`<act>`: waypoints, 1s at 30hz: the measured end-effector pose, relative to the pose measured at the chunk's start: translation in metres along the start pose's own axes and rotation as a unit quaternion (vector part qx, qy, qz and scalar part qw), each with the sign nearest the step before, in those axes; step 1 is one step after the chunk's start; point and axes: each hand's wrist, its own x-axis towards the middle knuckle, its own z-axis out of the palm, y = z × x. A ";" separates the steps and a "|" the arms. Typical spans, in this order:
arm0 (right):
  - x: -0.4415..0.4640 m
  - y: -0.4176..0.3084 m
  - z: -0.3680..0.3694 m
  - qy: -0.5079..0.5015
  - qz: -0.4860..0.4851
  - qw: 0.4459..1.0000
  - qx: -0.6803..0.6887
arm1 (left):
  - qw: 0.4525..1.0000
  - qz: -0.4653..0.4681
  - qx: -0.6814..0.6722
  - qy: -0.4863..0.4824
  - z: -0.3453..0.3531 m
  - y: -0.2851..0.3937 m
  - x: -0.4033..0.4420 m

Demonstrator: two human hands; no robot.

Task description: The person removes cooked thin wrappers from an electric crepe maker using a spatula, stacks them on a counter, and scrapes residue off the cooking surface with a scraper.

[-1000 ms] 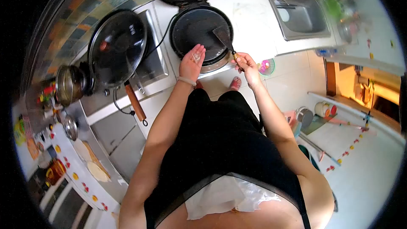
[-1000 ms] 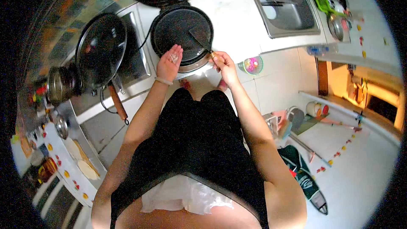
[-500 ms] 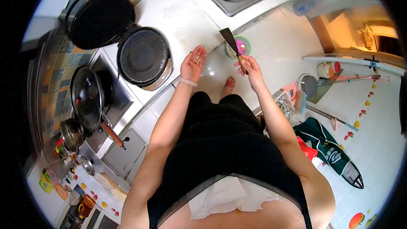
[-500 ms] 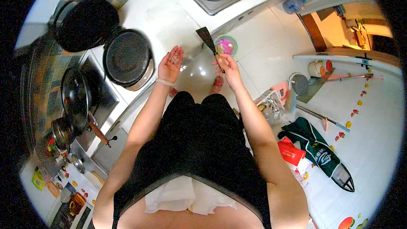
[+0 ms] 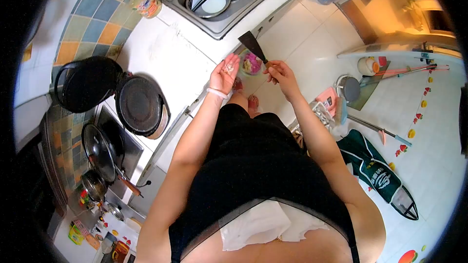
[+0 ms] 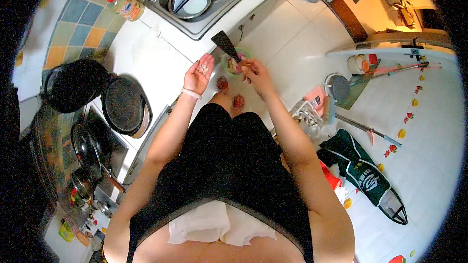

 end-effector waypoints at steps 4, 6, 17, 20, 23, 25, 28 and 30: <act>0.035 -0.013 0.005 -0.019 0.024 1.000 0.001 | 1.000 -0.022 0.014 -0.014 0.016 0.009 0.037; 0.053 -0.024 0.011 -0.052 0.030 0.998 0.030 | 0.999 -0.019 0.026 -0.010 0.020 0.016 0.052; 0.135 -0.054 -0.003 -0.171 0.042 0.984 0.007 | 0.999 0.032 0.011 0.025 0.041 0.012 0.088; 0.155 -0.052 -0.025 -0.216 0.055 0.975 0.011 | 0.997 0.067 -0.024 0.011 0.038 -0.008 0.095; 0.178 -0.046 -0.057 -0.272 0.062 0.959 -0.047 | 0.991 0.111 -0.069 0.035 0.036 -0.040 0.105; 0.183 -0.051 -0.084 -0.312 0.085 0.942 -0.088 | 0.980 0.155 -0.115 0.056 0.039 -0.070 0.108; 0.192 -0.070 -0.110 -0.329 0.144 0.927 -0.111 | 0.956 0.207 -0.181 0.100 0.035 -0.110 0.120; 0.198 -0.075 -0.134 -0.365 0.156 0.907 -0.143 | 0.943 0.242 -0.190 0.130 0.027 -0.138 0.128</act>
